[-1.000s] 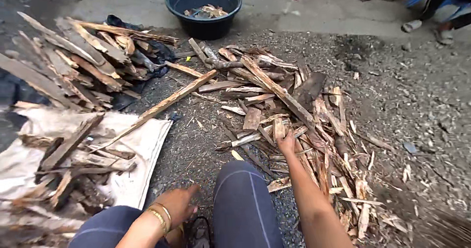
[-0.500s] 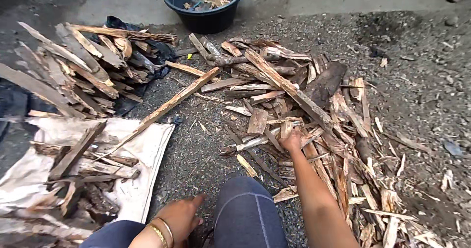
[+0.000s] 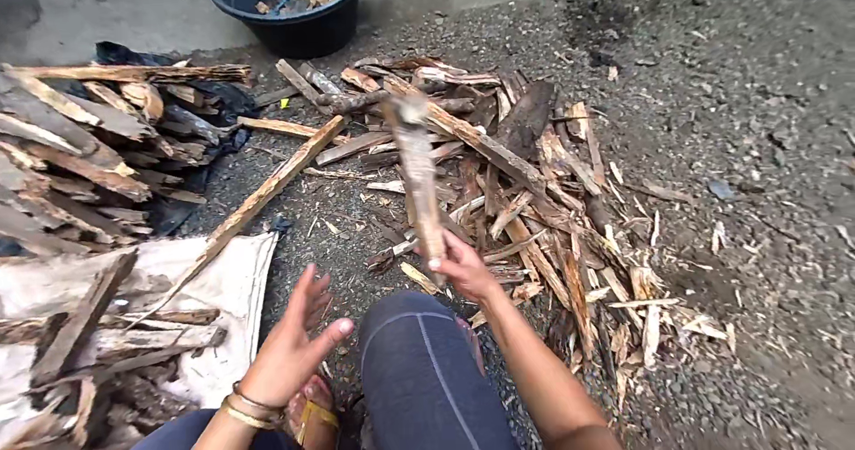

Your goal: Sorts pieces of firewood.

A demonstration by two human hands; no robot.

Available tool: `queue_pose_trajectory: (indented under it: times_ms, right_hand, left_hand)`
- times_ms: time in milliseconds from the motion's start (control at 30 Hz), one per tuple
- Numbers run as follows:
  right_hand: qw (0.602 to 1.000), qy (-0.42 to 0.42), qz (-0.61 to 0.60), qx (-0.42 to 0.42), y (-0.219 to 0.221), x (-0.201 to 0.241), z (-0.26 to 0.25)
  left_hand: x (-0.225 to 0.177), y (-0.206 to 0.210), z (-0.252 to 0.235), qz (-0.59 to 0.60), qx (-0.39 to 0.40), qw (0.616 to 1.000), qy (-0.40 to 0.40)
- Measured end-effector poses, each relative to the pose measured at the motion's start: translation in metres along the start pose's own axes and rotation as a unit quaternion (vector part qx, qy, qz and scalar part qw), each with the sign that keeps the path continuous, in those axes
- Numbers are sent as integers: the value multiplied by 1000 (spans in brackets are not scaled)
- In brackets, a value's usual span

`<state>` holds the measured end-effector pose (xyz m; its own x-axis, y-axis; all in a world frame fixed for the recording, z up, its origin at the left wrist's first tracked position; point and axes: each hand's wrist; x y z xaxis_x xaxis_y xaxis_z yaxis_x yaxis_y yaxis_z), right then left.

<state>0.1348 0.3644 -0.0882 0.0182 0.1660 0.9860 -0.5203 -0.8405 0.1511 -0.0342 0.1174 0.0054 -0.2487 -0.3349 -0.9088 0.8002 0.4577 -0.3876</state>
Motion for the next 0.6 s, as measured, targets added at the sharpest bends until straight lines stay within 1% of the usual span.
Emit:
queue_pose_trajectory:
  times_ms: [67,100,167,233,267,300,333,367,400,433,467,500,533,567,600]
  right_hand:
    - [992,-58,1,111,30,23,-19]
    - [982,-79,6,172,45,34,-30]
    - [952,-114,53,278,71,50,-48]
    - [928,-133,102,334,87,53,-58]
    - [923,-134,133,335,87,51,-59]
    - [929,-122,162,310,81,48,-58]
    - [942,-97,189,258,70,42,-55]
    - [955,-67,225,181,54,30,-51]
    - [957,-37,278,80,32,14,-46]
    - [940,-11,341,-33,5,-7,-40]
    - [908,18,396,-137,-28,-33,-32]
    - [873,61,430,-223,-63,-59,-21]
    - [836,125,451,-286,-96,-81,-6]
    - [799,198,469,-321,-127,-99,9]
    - [765,264,485,-332,-154,-115,25]
  left_hand:
    - [-8,1,-9,81,-56,995,7]
    - [-10,1,-13,115,-87,989,8]
    - [-12,-1,-22,194,-152,969,15]
    - [-13,0,-27,289,-234,928,20]
    - [-14,-1,-28,333,-272,903,2]
    - [-17,-4,-28,362,-298,883,-26]
    - [-18,-9,-28,382,-309,870,-43]
    - [-18,-14,-27,399,-309,862,-49]
    - [-18,-20,-26,412,-306,857,-52]
    - [-17,-24,-24,418,-308,853,-56]
    - [-16,-26,-23,421,-312,850,-60]
    - [-15,-28,-22,422,-317,847,-66]
    - [-14,-30,-20,422,-321,845,-73]
    - [-14,-32,-19,419,-321,845,-80]
    - [-13,-34,-18,418,-317,847,-87]
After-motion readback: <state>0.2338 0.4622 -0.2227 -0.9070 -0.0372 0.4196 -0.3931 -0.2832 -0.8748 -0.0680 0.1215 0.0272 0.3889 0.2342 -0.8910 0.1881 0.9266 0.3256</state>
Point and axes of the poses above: each hand's wrist, its own z-axis away from the middle knuckle, its own y-axis out of the palm, x = y × z, and after that the axes turned 12 degrees about z, right-handed
